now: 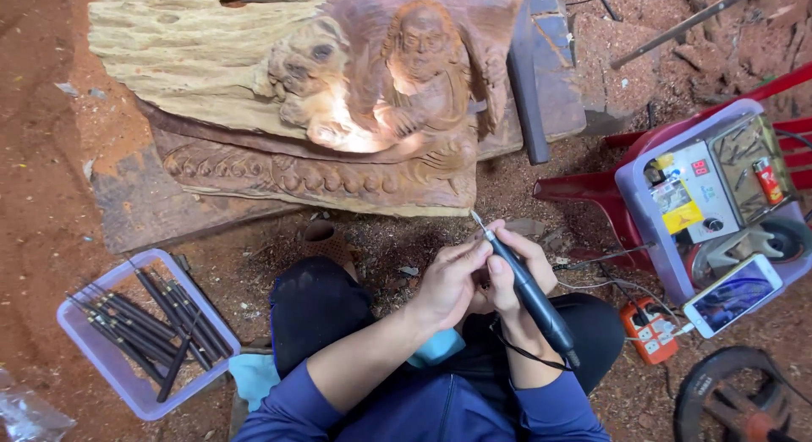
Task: Carving intricate details into a wooden sculpture using a handheld electric rotary tool.
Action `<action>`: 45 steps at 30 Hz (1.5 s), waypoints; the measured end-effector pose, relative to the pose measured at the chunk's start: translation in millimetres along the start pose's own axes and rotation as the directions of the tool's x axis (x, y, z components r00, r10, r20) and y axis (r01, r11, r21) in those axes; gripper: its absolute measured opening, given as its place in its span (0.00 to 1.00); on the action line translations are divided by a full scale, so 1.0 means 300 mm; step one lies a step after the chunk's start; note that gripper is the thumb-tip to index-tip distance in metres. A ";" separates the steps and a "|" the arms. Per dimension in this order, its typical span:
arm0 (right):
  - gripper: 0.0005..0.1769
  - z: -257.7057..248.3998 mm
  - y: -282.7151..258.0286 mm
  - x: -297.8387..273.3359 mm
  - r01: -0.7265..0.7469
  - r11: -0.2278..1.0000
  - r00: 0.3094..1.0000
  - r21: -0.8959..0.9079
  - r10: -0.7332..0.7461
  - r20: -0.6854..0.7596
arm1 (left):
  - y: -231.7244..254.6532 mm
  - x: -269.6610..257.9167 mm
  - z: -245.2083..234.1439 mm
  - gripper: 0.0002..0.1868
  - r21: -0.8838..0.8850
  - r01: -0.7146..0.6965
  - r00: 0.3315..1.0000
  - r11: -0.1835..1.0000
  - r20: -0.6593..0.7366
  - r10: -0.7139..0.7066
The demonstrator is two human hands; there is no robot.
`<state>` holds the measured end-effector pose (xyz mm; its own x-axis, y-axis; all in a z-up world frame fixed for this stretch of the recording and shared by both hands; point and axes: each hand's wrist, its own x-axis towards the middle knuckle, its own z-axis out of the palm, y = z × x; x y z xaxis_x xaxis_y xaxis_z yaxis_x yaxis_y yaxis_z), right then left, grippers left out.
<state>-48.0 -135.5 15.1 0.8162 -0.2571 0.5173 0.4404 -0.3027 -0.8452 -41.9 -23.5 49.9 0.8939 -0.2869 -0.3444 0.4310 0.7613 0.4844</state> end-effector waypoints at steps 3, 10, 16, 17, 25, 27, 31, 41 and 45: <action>0.15 0.032 0.015 0.025 0.036 0.999 0.999 -0.002 -0.036 -0.014 | -0.034 0.030 -0.032 0.12 0.048 -0.007 1.000 0.999 0.022 0.005; 0.14 0.073 0.022 0.082 0.013 0.999 1.000 0.031 -0.014 0.026 | -0.044 0.113 -0.074 0.16 0.062 -0.008 0.996 0.998 -0.084 0.013; 0.11 0.060 0.050 0.127 -0.001 0.989 0.996 0.149 -0.012 0.088 | -0.042 0.136 -0.077 0.16 -0.019 0.059 0.991 0.998 -0.116 -0.061; 0.11 0.056 0.058 0.129 -0.007 0.988 0.995 0.152 -0.008 0.099 | -0.044 0.138 -0.082 0.16 -0.037 0.051 0.993 0.998 -0.101 -0.055; 0.10 0.065 0.022 0.155 0.019 0.999 0.988 0.039 -0.025 0.150 | -0.063 0.149 -0.102 0.14 -0.192 0.093 0.989 0.977 -0.091 -0.112; 0.10 0.065 0.019 0.163 0.014 1.000 0.985 0.024 -0.018 0.171 | -0.046 0.141 -0.088 0.14 -0.234 0.096 0.989 0.968 -0.086 -0.119; 0.10 0.064 0.028 0.167 -0.001 1.000 0.983 0.012 -0.001 0.183 | -0.064 0.156 -0.102 0.14 -0.227 0.106 0.985 0.968 -0.108 -0.133; 0.09 0.070 0.013 0.182 -0.045 0.999 0.989 -0.011 0.046 0.141 | -0.036 0.162 -0.057 0.15 -0.187 0.096 0.976 0.978 -0.174 -0.130; 0.08 0.079 0.003 0.185 -0.054 0.998 0.990 -0.022 0.056 0.130 | -0.011 0.144 -0.025 0.13 -0.159 0.088 0.976 0.983 -0.184 -0.117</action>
<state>6.5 -128.4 39.9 0.8813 -0.1525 0.4472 0.3875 -0.3081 -0.8688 -5.6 -34.1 27.4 0.7994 -0.2620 -0.5407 0.4827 0.8159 0.3183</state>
